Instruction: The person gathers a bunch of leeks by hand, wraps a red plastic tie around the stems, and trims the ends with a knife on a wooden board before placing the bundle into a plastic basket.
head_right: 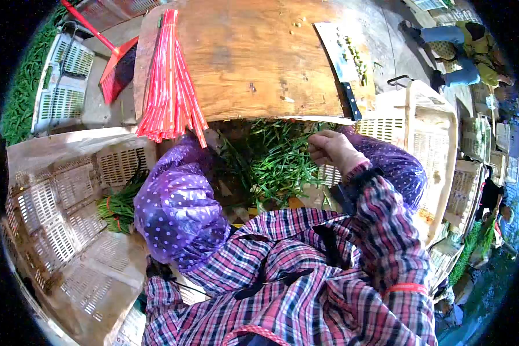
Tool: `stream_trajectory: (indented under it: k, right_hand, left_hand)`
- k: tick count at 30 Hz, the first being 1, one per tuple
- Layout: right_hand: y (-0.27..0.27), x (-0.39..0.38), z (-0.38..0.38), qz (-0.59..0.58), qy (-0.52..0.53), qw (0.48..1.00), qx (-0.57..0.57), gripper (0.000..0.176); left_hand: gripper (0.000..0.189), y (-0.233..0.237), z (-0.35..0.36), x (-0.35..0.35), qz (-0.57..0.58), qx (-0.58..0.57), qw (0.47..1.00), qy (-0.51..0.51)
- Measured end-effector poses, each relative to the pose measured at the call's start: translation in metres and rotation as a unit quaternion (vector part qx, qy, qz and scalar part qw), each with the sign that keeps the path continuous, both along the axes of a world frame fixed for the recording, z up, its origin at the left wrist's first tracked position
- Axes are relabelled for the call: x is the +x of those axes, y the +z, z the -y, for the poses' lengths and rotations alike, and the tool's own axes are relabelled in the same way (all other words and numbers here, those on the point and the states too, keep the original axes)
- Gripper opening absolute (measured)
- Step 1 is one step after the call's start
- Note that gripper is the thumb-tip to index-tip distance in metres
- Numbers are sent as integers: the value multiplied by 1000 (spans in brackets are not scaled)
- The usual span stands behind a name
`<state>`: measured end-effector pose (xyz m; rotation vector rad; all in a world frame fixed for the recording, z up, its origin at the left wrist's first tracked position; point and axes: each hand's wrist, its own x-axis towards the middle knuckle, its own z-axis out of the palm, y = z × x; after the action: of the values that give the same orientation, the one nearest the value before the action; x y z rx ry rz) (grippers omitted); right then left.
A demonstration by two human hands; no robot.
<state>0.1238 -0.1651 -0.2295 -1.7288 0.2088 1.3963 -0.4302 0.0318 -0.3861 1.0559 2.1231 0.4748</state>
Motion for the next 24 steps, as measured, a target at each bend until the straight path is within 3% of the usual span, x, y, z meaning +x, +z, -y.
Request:
stream_trajectory:
  k: [2,4,5,7,9,10,11,12,13,14,15,16,17,18,19,20,22,23,24]
  right_hand:
    - [-75,16,9,-41,-28,995,-84,4]
    - [-102,-1,-3,14,-77,981,-179,7]
    - [-167,8,26,-84,-76,988,-109,9]
    - [-233,-4,54,-182,-18,982,-49,15]
    - [-210,-43,31,-75,186,974,-107,19]
    - [-194,-55,20,33,322,934,-151,19]
    - [-240,-66,49,-67,197,967,-150,18]
    - [-239,-70,42,41,513,848,-124,15]
    - [-228,-75,28,198,741,637,-77,14]
    - [-253,-87,41,269,780,565,-32,15]
    - [-261,-101,40,265,714,648,-26,21]
    - [-245,-106,30,264,714,648,-22,21]
    - [-211,-104,14,169,577,794,-90,24]
    - [-187,-103,-3,64,410,897,-154,29]
    - [-183,-100,-21,50,486,853,-186,32]
    - [-196,-105,-25,63,497,847,-181,32]
    - [-284,-128,15,296,577,761,-6,37]
    - [-290,-130,7,292,579,761,-5,37]
    - [-298,-133,-5,355,633,688,4,40]
  left_hand:
    - [51,19,34,5,0,-6,1000,-9]
    - [51,38,74,14,0,-24,1000,-18]
    - [51,49,92,20,-3,-36,999,-21]
    - [50,68,128,31,-5,-61,998,-31]
    - [50,86,156,41,-8,-88,995,-36]
    - [50,91,165,45,-10,-96,994,-39]
    - [50,98,173,47,-13,-104,994,-42]
    - [50,104,178,50,-15,-111,993,-46]
    - [49,108,179,53,-18,-117,992,-50]
    - [49,112,180,54,-21,-123,991,-55]
    - [49,114,180,56,-24,-124,990,-56]
    - [49,117,179,57,-26,-127,990,-57]
    - [49,121,177,58,-30,-126,990,-57]
    - [49,124,178,58,-34,-129,989,-58]
    - [48,127,178,58,-37,-131,989,-58]
    - [48,130,178,58,-40,-136,988,-58]
    - [48,134,175,58,-45,-137,988,-56]
    - [48,137,175,58,-48,-142,987,-56]
    - [48,138,174,57,-51,-143,987,-54]
